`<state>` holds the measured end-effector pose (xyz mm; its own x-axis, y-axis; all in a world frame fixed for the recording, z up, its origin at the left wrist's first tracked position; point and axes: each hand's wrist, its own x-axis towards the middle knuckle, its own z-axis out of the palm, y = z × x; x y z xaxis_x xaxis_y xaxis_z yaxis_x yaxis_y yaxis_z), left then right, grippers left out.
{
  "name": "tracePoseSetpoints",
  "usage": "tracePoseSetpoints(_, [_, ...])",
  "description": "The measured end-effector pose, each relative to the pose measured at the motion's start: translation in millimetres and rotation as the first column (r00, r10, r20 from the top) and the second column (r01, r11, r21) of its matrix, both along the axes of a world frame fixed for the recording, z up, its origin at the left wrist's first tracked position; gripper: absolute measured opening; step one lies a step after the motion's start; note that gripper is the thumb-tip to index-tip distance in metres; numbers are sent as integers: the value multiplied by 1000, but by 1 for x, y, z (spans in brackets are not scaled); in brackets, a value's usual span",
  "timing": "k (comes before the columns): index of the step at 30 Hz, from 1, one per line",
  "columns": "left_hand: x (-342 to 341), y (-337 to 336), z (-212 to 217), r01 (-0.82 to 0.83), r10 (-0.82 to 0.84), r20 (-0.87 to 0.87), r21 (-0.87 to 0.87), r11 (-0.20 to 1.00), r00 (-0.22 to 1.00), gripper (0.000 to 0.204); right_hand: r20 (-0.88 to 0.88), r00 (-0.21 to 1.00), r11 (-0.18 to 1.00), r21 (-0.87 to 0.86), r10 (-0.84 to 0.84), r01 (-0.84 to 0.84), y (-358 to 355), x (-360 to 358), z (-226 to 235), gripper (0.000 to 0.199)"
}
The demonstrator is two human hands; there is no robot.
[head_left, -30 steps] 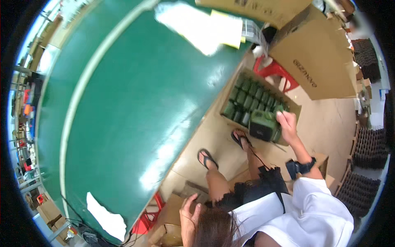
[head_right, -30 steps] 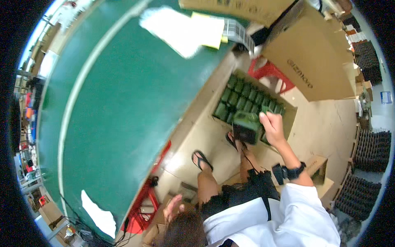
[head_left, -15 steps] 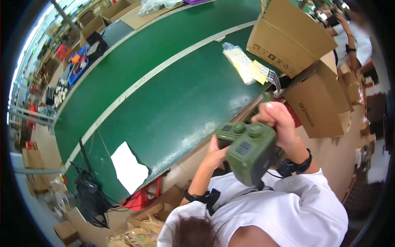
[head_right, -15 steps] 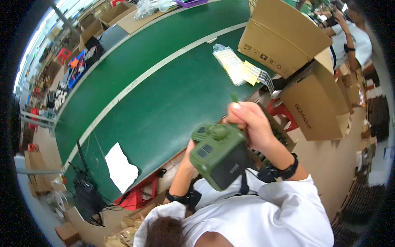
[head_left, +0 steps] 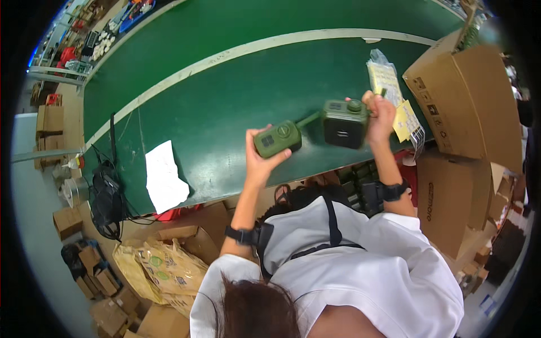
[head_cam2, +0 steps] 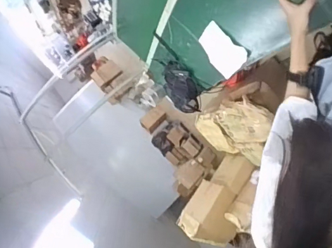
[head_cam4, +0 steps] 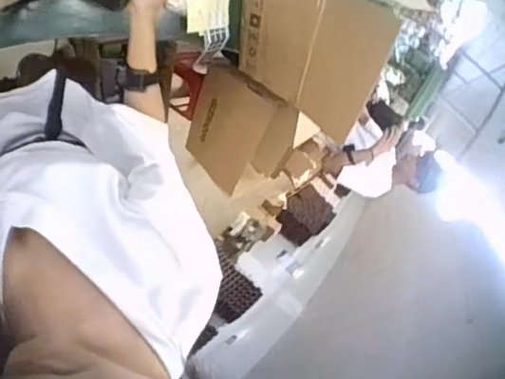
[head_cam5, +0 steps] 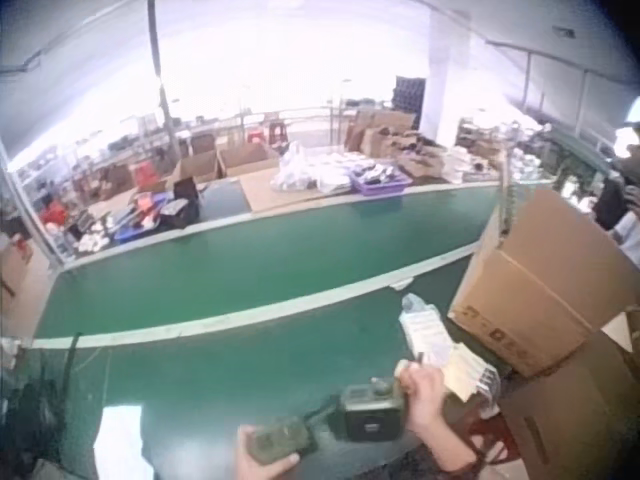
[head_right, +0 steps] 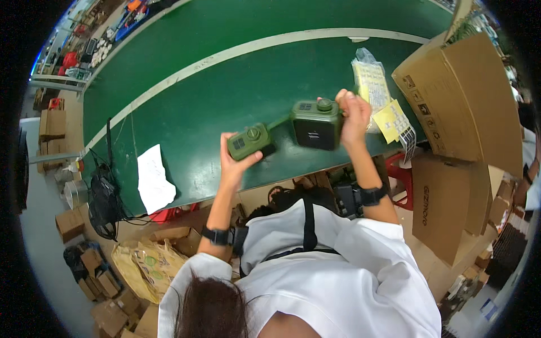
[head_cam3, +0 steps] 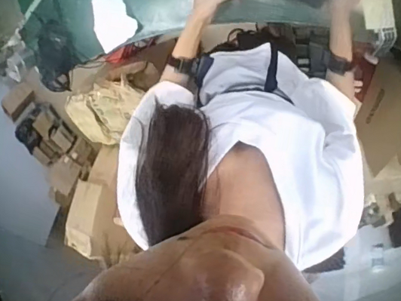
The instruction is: The recorder is inspecting and packing small green electronic devices into cardboard boxes in a warehouse setting.
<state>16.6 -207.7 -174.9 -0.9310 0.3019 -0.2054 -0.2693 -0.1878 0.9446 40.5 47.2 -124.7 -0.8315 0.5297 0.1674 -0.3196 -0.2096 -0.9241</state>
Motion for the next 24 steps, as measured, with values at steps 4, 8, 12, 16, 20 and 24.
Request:
tracePoseSetpoints(4, [-33, 20, -26, 23, -135, -367, -294, 956, 921, 55, -24, 999, 996, 85, -31, 33, 19, -25, -68, 31])
tracePoseSetpoints(8, [-29, 30, -13, 86, -85, -53, 12, 996, 995, 54, -8, 1000, 939, 344, 24, -20, 40, -25, -72, 25])
tracePoseSetpoints(12, [-19, 22, -26, 194, -231, -125, -251, 948, 965, 59, -19, 966, 536, 835, 256, -126, 60, 0, -50, 38])
tracePoseSetpoints(16, [-17, 28, -17, 219, -234, -35, -248, 944, 972, 54, 91, 961, 429, 881, 261, -200, 70, 21, -40, 37])
tracePoseSetpoints(20, [-17, 27, -21, 213, -216, 2, -187, 959, 976, 53, 383, 915, 455, 797, 126, -396, 68, 37, -37, 32])
tracePoseSetpoints(24, [-16, 31, -21, 188, -194, -14, -169, 968, 981, 49, 387, 913, 575, 721, 130, -387, 53, 37, -46, 48])
